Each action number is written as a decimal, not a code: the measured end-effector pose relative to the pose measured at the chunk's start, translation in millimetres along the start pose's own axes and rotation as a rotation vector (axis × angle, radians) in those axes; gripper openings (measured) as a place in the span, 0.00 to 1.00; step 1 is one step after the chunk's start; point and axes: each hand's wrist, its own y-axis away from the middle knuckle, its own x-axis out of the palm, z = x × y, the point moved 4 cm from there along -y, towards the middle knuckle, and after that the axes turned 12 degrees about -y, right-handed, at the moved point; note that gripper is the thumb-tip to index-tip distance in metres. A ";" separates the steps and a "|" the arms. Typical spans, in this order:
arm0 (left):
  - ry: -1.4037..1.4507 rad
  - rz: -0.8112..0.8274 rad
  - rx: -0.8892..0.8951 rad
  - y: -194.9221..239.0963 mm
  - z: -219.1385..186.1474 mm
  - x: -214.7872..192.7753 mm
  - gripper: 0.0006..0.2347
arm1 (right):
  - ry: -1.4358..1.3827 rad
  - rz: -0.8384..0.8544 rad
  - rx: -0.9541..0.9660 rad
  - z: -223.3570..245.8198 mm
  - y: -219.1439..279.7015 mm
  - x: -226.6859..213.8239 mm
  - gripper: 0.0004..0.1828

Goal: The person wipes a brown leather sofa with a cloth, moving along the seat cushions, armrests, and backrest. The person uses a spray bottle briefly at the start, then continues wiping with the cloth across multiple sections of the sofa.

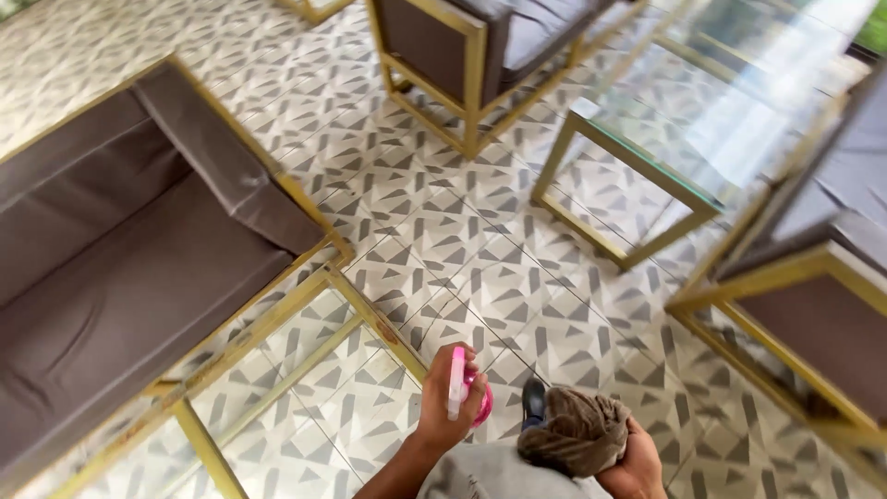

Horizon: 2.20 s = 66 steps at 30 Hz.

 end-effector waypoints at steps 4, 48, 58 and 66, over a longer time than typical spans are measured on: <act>-0.078 -0.192 -0.166 -38.7 14.1 48.7 0.10 | 0.131 0.107 -0.030 69.5 -55.6 68.8 0.24; -0.527 -1.830 -1.345 -268.6 368.4 -50.3 0.29 | 1.934 0.344 1.057 -407.5 -336.7 688.9 0.21; -0.578 -1.951 -1.716 -249.6 415.8 -66.7 0.33 | 2.196 0.191 1.100 -469.7 -388.0 694.2 0.24; -0.482 -1.984 -1.807 -221.8 463.5 -92.8 0.36 | 2.368 0.456 1.034 -543.5 -377.9 735.6 0.20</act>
